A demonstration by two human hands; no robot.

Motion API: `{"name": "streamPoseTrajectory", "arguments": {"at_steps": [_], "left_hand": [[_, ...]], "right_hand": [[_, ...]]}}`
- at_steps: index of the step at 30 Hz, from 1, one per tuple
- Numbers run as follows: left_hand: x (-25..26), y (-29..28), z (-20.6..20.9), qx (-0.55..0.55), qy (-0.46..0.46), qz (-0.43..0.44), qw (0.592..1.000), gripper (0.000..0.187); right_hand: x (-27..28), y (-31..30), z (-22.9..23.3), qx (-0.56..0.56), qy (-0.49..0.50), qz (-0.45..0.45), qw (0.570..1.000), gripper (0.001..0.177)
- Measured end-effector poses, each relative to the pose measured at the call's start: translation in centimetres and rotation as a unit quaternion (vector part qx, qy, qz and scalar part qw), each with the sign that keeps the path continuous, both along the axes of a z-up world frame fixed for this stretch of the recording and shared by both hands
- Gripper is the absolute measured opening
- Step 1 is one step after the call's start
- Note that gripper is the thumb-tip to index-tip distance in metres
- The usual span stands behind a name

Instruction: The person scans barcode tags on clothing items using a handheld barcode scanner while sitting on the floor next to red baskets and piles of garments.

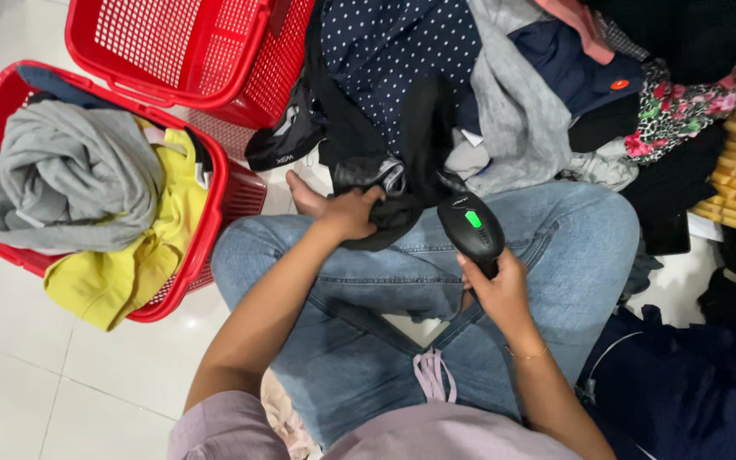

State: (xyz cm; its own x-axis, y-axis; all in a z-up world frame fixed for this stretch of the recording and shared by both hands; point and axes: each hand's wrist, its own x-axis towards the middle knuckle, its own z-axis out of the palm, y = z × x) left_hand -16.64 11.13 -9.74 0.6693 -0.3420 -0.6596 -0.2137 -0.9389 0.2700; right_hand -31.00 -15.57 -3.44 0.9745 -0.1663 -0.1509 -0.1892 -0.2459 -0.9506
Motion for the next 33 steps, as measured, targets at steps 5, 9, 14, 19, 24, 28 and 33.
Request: {"name": "streamPoseTrajectory", "arguments": {"at_steps": [5, 9, 14, 19, 24, 28, 33], "left_hand": [[1.0, 1.0, 3.6, -0.106, -0.127, 0.046, 0.985, 0.036], [1.3, -0.3, 6.5, -0.243, -0.401, 0.107, 0.877, 0.015], [0.6, -5.4, 6.4, -0.357, -0.337, -0.001, 0.871, 0.022], [0.6, -7.5, 3.5, -0.281, -0.279, -0.046, 0.917, 0.042], [0.4, -7.6, 1.7, -0.544, -0.063, 0.269, 0.792, 0.015], [-1.4, -5.5, 1.1, -0.649, 0.107, 0.37, 0.655, 0.017], [-3.2, -5.2, 0.0, -0.68, 0.109, 0.41, 0.598, 0.033]], "right_hand": [[-0.6, -0.8, -0.6, -0.02, 0.014, 0.001, 1.0, 0.014], [-0.8, -1.4, -0.8, -0.035, 0.019, -0.033, 0.999, 0.014], [-0.1, -2.8, -1.5, 0.023, -0.023, -0.03, 0.999, 0.006], [-0.1, -3.0, -0.4, 0.039, -0.03, -0.044, 0.998, 0.01], [0.0, -2.8, -0.4, 0.029, -0.037, -0.031, 0.998, 0.008], [0.0, -1.6, 0.1, 0.021, -0.025, -0.006, 0.999, 0.009], [0.2, 0.6, 1.0, -0.005, -0.021, 0.019, 1.0, 0.009]]}}
